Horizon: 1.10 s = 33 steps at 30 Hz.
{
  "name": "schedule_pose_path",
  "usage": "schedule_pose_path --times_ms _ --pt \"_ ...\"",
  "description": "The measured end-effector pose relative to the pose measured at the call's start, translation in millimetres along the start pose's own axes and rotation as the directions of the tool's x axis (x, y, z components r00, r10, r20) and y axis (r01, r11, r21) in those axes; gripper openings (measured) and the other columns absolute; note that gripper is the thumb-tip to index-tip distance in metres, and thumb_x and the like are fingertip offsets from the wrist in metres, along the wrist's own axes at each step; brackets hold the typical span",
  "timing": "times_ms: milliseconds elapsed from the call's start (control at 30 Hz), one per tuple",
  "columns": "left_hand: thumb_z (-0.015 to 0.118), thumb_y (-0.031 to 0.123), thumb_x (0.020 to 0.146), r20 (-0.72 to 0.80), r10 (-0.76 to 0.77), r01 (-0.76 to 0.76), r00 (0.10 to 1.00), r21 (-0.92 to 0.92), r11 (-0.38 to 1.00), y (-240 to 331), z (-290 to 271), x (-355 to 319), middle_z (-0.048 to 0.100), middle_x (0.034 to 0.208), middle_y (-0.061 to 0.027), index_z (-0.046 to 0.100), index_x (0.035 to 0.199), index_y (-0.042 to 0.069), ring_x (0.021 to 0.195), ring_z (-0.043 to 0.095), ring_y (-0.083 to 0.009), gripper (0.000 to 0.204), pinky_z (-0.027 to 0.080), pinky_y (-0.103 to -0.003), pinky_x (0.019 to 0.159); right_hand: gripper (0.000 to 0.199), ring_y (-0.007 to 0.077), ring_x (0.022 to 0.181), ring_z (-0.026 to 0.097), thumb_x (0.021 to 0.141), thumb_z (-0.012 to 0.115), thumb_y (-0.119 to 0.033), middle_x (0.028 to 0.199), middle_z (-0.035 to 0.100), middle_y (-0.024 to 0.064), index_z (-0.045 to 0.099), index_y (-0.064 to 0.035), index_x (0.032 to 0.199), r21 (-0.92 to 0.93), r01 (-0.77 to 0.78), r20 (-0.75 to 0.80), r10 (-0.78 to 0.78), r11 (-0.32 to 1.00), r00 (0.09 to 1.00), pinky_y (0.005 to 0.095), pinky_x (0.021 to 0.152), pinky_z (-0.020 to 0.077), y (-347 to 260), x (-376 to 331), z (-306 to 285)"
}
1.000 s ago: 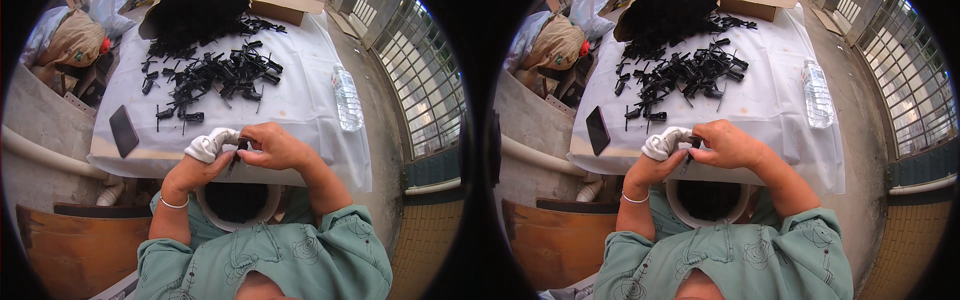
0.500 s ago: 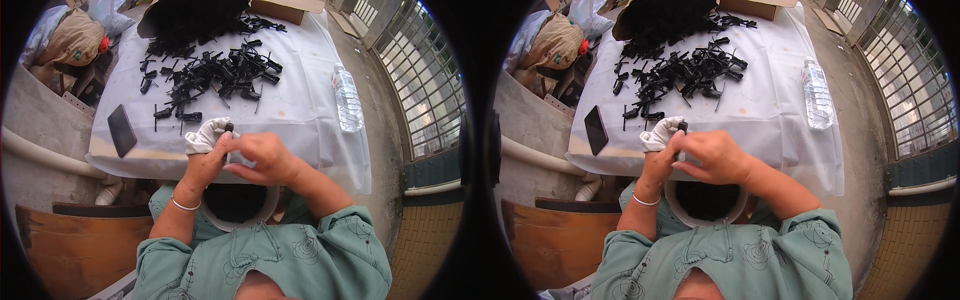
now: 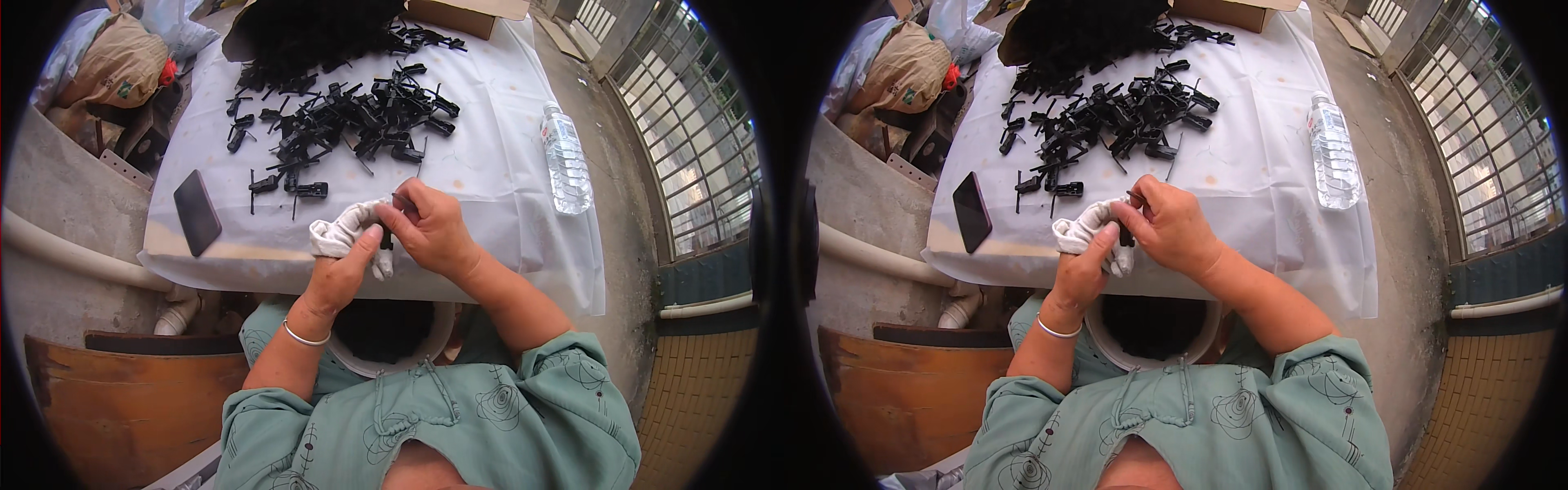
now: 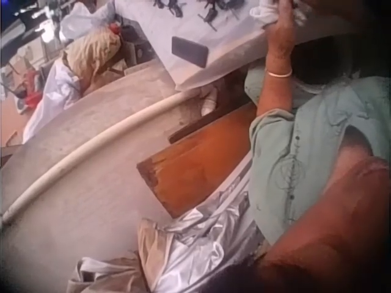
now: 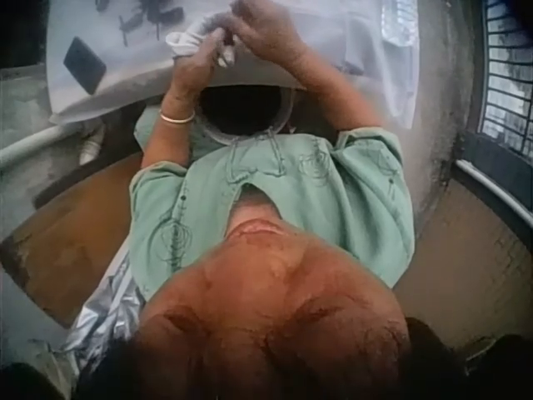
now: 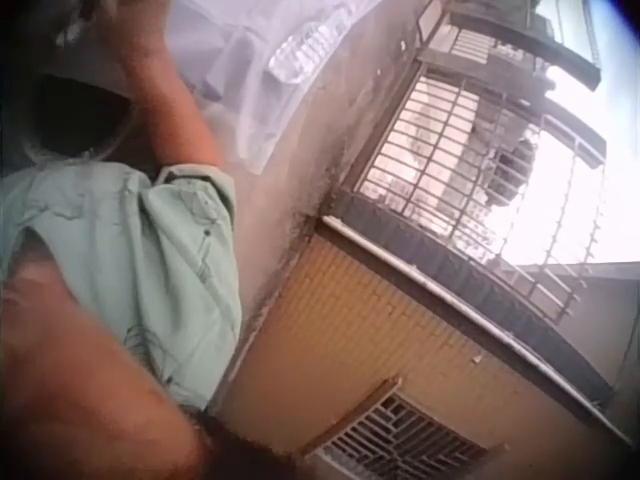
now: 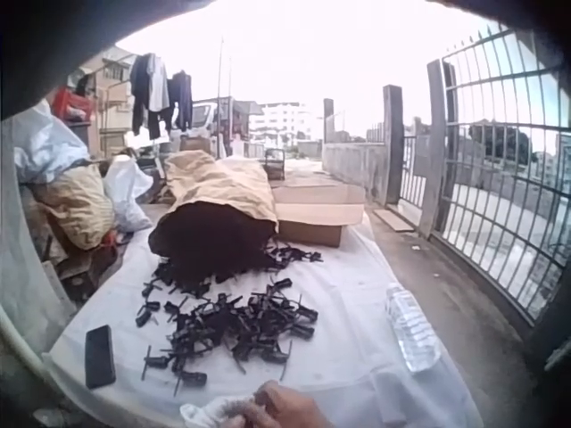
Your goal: Wiping and cleaning small black plastic components using a white cloth.
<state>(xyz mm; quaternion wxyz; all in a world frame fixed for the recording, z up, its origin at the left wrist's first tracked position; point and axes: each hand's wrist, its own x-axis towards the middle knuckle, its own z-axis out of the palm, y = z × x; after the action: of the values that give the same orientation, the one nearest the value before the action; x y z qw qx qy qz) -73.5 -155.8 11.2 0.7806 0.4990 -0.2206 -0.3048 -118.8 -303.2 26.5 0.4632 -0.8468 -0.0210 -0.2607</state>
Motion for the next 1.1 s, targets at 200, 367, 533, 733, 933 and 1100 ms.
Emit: schedule_pose_path --times_ms 200,367,533,733,933,1100 --pt "0.052 0.003 0.085 -0.121 0.103 -0.065 0.987 0.281 0.957 4.7 0.5 -0.6 0.057 0.085 -0.0040 0.049 0.109 -0.003 0.057 0.050 -0.0044 0.025 0.043 -0.019 0.050 0.019 0.0121 0.057 0.045 0.089 0.051 -0.016 0.062 0.050 0.0062 0.054 -0.0010 0.079 0.130 -0.132 0.375 0.074 0.983 0.924 0.0269 0.055 0.0401 2.8 -0.2 -12.3" --pt "0.055 0.003 0.083 -0.108 0.216 -0.134 0.970 0.502 0.854 -2.0 -2.5 -1.6 0.059 0.092 -0.0090 0.051 0.109 -0.006 0.065 0.057 -0.0102 0.028 0.047 -0.022 0.059 0.022 0.0101 0.062 0.046 0.091 0.047 -0.016 0.066 0.053 0.0045 0.056 -0.0009 0.079 0.199 -0.230 0.416 0.131 0.952 0.900 0.0261 0.059 0.0413 6.3 -5.3 -0.5" --pt "0.053 0.000 0.082 -0.019 0.375 -0.259 0.927 0.691 0.675 2.2 -0.8 -6.0 0.060 0.096 -0.0152 0.052 0.108 -0.008 0.085 0.059 -0.0195 0.028 0.048 -0.028 0.075 0.026 0.0123 0.060 0.046 0.090 0.047 -0.017 0.063 0.053 0.0056 0.053 0.0009 0.073 0.335 -0.297 0.351 0.174 0.894 0.920 0.0292 0.057 0.0408 7.1 -11.9 17.6" --pt "0.054 0.002 0.083 -0.024 0.361 -0.275 0.932 0.600 0.751 2.7 -5.4 -9.5 0.058 0.093 -0.0099 0.048 0.111 -0.005 0.081 0.056 -0.0157 0.029 0.047 -0.027 0.074 0.025 0.0104 0.060 0.044 0.090 0.048 -0.018 0.061 0.050 0.0052 0.053 0.0004 0.073 0.448 -0.367 0.389 0.192 0.816 0.901 0.0279 0.056 0.0405 0.4 -8.1 13.7" --pt "0.051 0.005 0.088 -0.121 0.135 -0.115 0.983 0.159 0.981 13.6 -14.7 -3.2 0.052 0.086 -0.0017 0.041 0.116 0.003 0.074 0.048 -0.0078 0.030 0.042 -0.020 0.065 0.012 0.0113 0.051 0.041 0.084 0.058 -0.014 0.058 0.047 0.0050 0.058 -0.0019 0.084 -0.112 -0.102 0.436 0.141 0.988 0.889 0.0261 0.051 0.0385 -5.1 5.3 -10.0" --pt "0.046 0.009 0.091 -0.023 -0.023 0.017 0.999 -0.230 0.973 17.9 -24.6 -5.3 0.053 0.086 -0.0024 0.039 0.120 0.006 0.063 0.043 -0.0054 0.031 0.038 -0.019 0.054 0.012 0.0285 0.055 0.055 0.078 0.061 -0.013 0.063 0.056 0.0118 0.059 -0.0021 0.082 -0.099 -0.082 0.438 0.117 0.992 0.891 0.0345 0.054 0.0447 -8.8 12.0 -16.9"
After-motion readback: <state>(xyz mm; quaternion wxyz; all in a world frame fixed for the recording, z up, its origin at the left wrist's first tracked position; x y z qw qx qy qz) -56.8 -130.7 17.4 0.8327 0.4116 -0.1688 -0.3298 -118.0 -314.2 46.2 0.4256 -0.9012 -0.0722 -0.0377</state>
